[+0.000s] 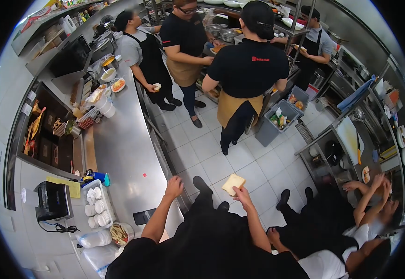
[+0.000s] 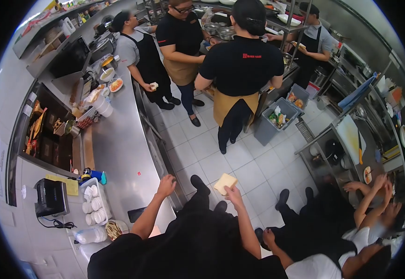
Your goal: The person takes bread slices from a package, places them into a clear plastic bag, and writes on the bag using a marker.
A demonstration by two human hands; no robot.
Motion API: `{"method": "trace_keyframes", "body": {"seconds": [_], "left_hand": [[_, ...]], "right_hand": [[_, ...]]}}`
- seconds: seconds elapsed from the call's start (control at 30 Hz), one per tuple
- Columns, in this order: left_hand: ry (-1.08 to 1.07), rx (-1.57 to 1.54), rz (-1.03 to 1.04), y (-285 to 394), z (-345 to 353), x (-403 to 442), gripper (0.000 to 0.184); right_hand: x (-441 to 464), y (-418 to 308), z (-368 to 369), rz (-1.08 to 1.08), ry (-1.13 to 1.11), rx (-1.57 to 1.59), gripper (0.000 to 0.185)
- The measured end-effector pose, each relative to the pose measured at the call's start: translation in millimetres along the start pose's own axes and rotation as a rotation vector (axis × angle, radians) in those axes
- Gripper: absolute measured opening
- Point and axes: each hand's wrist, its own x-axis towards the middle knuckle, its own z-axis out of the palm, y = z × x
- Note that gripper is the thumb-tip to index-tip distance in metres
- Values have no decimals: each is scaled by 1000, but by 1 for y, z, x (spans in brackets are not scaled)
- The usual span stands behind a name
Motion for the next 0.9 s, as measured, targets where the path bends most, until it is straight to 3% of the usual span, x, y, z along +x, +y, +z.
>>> {"method": "trace_keyframes", "body": {"seconds": [0.07, 0.17, 0.27, 0.33, 0.47, 0.6, 0.8, 0.9], "left_hand": [[-89, 67, 85, -14, 10, -19, 25], [-26, 77, 165, -1, 3, -29, 18], [189, -30, 162, -6, 13, -25, 14], [171, -24, 116, -4, 12, -23, 12], [138, -55, 84, 3, 2, -24, 10], [137, -32, 77, -2, 9, -24, 12], [96, 22, 63, 3, 5, -23, 15], [93, 77, 74, 4, 7, -24, 14]], "right_hand": [[-1, 35, -18, 56, 95, 90, 48], [0, 101, -49, 153, 231, 298, 52], [-19, 161, -74, 217, 334, 517, 55], [-31, 196, -84, 197, 407, 620, 54], [-42, 265, -103, 259, 442, 628, 62], [-75, 236, -60, 258, 621, 295, 62], [-62, 228, -47, 287, 482, 200, 61], [-30, 266, -63, 279, 455, 56, 61]]}}
